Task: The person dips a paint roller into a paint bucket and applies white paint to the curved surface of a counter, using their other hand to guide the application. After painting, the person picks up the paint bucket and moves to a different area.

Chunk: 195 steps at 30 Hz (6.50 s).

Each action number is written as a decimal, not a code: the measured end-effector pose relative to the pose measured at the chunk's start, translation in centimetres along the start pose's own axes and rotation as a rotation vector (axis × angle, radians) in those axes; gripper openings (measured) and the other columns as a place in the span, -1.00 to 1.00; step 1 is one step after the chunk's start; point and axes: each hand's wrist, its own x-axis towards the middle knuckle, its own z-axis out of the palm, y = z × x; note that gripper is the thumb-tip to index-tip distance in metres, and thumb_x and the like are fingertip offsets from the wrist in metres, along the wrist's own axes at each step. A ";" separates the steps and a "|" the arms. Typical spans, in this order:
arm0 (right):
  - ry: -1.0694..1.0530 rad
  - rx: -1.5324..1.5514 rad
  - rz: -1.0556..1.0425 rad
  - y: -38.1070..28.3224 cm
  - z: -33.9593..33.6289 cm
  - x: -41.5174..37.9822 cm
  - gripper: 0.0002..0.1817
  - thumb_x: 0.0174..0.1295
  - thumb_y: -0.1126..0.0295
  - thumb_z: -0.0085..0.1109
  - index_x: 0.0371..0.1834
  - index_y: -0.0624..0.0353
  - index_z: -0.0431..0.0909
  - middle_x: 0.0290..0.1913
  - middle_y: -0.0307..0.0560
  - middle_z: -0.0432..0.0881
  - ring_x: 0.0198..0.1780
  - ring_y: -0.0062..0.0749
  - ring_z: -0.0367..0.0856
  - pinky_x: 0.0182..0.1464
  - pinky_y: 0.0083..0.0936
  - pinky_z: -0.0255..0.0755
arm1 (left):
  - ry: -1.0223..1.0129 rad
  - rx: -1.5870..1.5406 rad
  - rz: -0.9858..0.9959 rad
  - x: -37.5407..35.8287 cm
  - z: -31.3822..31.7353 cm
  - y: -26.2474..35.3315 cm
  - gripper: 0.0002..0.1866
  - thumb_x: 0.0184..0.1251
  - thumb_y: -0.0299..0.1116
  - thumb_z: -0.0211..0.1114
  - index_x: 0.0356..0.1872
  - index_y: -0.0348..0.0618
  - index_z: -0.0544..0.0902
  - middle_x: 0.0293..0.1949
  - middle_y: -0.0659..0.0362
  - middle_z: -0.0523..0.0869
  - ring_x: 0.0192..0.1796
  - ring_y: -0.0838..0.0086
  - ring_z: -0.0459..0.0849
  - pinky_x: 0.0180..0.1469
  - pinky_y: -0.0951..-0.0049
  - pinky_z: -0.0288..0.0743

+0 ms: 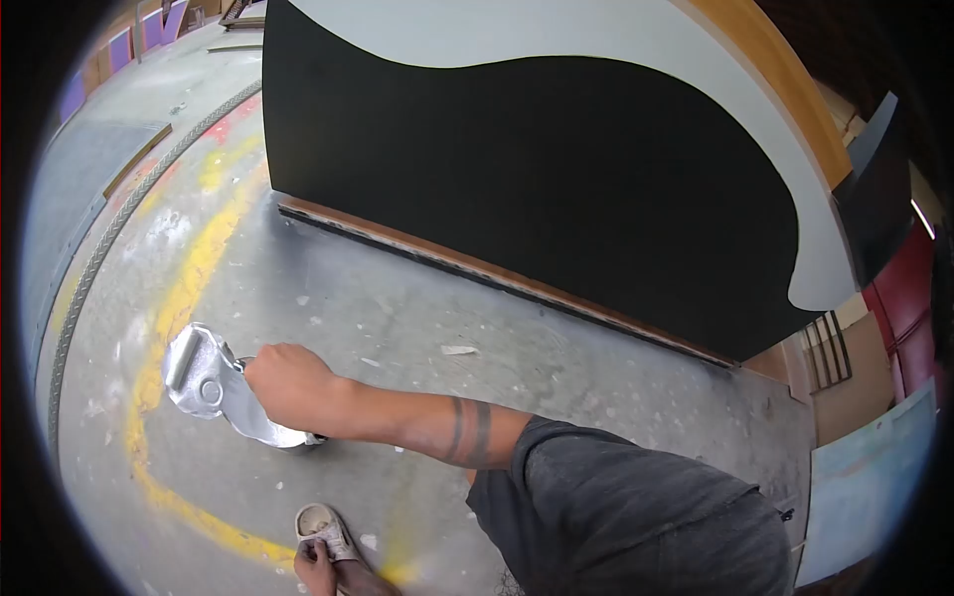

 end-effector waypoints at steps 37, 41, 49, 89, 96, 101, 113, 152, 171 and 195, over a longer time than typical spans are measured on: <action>0.031 -0.016 0.042 0.9 -1.7 -2.0 -0.84 -0.12 0.68 0.24 -0.43 0.41 0.76 -0.42 0.41 0.73 -0.31 0.29 0.80 -0.20 0.02 0.69 | 0.017 0.255 0.223 -1.7 3.9 -0.3 -0.54 0.75 -0.20 0.17 -0.31 -0.47 0.56 -0.60 0.02 0.53 -0.51 0.35 0.40 -0.40 0.17 0.37; 0.022 -0.004 0.039 0.9 -1.8 -3.0 -0.84 -0.11 0.68 0.25 -0.43 0.40 0.77 -0.41 0.41 0.74 -0.30 0.28 0.80 -0.19 0.00 0.69 | -0.057 0.225 0.015 -1.9 3.4 1.0 -0.46 0.78 -0.13 0.16 -0.35 -0.48 0.57 -0.59 0.01 0.54 -0.50 0.37 0.42 -0.41 0.17 0.35; 0.032 -0.057 0.049 2.1 -1.0 -1.7 -0.86 -0.03 0.63 0.26 -0.40 0.38 0.78 -0.38 0.41 0.74 -0.27 0.28 0.81 -0.15 0.04 0.70 | -0.017 0.271 0.106 -2.2 4.0 2.7 -0.54 0.69 -0.18 0.25 -0.32 -0.48 0.69 -0.59 -0.04 0.63 -0.52 0.34 0.49 -0.39 0.14 0.43; -0.057 -0.126 -0.039 -0.1 -3.3 -2.5 -0.80 0.35 0.45 0.23 -0.30 0.39 0.74 -0.35 0.39 0.71 -0.26 0.37 0.73 -0.14 0.10 0.61 | -0.007 0.404 -0.099 -3.0 4.0 7.1 -0.51 0.55 0.07 0.31 -0.32 -0.21 0.79 -0.45 -0.16 0.74 -0.35 -0.11 0.77 -0.25 0.00 0.60; -0.006 -0.148 -0.033 0.0 -2.5 -1.4 -0.80 0.36 0.45 0.23 -0.27 0.38 0.75 -0.37 0.39 0.71 -0.26 0.35 0.75 -0.15 0.10 0.61 | -0.033 0.428 -0.127 -3.0 4.0 7.2 -0.48 0.56 0.12 0.27 -0.31 -0.19 0.81 -0.44 -0.14 0.77 -0.30 -0.13 0.80 -0.21 -0.03 0.64; -0.069 -0.127 -0.013 -0.2 -3.5 -2.6 -0.80 0.38 0.44 0.22 -0.24 0.37 0.76 -0.35 0.36 0.72 -0.24 0.35 0.74 -0.12 0.10 0.59 | -0.017 0.408 -0.115 -3.1 4.1 7.3 -0.50 0.55 0.08 0.30 -0.32 -0.22 0.78 -0.46 -0.16 0.74 -0.35 -0.12 0.77 -0.25 0.00 0.59; -0.019 -0.132 0.010 -0.4 -2.8 -2.0 -0.78 0.41 0.42 0.23 -0.25 0.37 0.76 -0.34 0.36 0.72 -0.23 0.32 0.74 -0.10 0.09 0.58 | 0.021 0.383 -0.093 -3.3 4.3 7.0 -0.52 0.54 0.04 0.33 -0.34 -0.25 0.76 -0.50 -0.17 0.70 -0.42 -0.10 0.73 -0.31 0.02 0.54; -0.063 -0.095 0.009 1.3 -2.3 -2.2 -0.83 0.09 0.59 0.25 -0.33 0.34 0.83 -0.32 0.35 0.79 -0.23 0.20 0.85 -0.13 -0.01 0.72 | -0.077 0.256 -0.057 -4.3 2.6 3.0 -0.62 0.55 -0.20 0.36 -0.34 -0.37 0.69 -0.50 -0.04 0.73 -0.48 0.27 0.71 -0.33 0.17 0.54; -0.490 0.754 0.376 10.5 -8.0 -13.6 -0.72 0.43 0.24 0.31 -0.27 0.27 0.78 -0.58 -0.22 0.66 -0.61 -0.55 0.62 -0.61 -0.49 0.37 | 0.454 -0.401 -0.048 -14.6 -11.2 13.0 -0.62 0.84 -0.13 0.02 0.04 -0.25 0.66 -0.25 0.07 0.81 -0.47 0.40 0.74 -0.38 0.37 0.68; -0.485 0.811 0.365 13.6 -5.3 -15.7 -0.72 0.44 0.26 0.31 -0.09 0.26 0.83 -0.37 -0.25 0.77 -0.53 -0.59 0.67 -0.48 -0.52 0.53 | 0.011 -0.132 0.458 -26.9 5.7 43.4 -0.72 0.79 -0.36 0.09 -0.07 -0.29 0.72 -0.23 0.09 0.77 -0.20 0.39 0.76 -0.08 0.36 0.64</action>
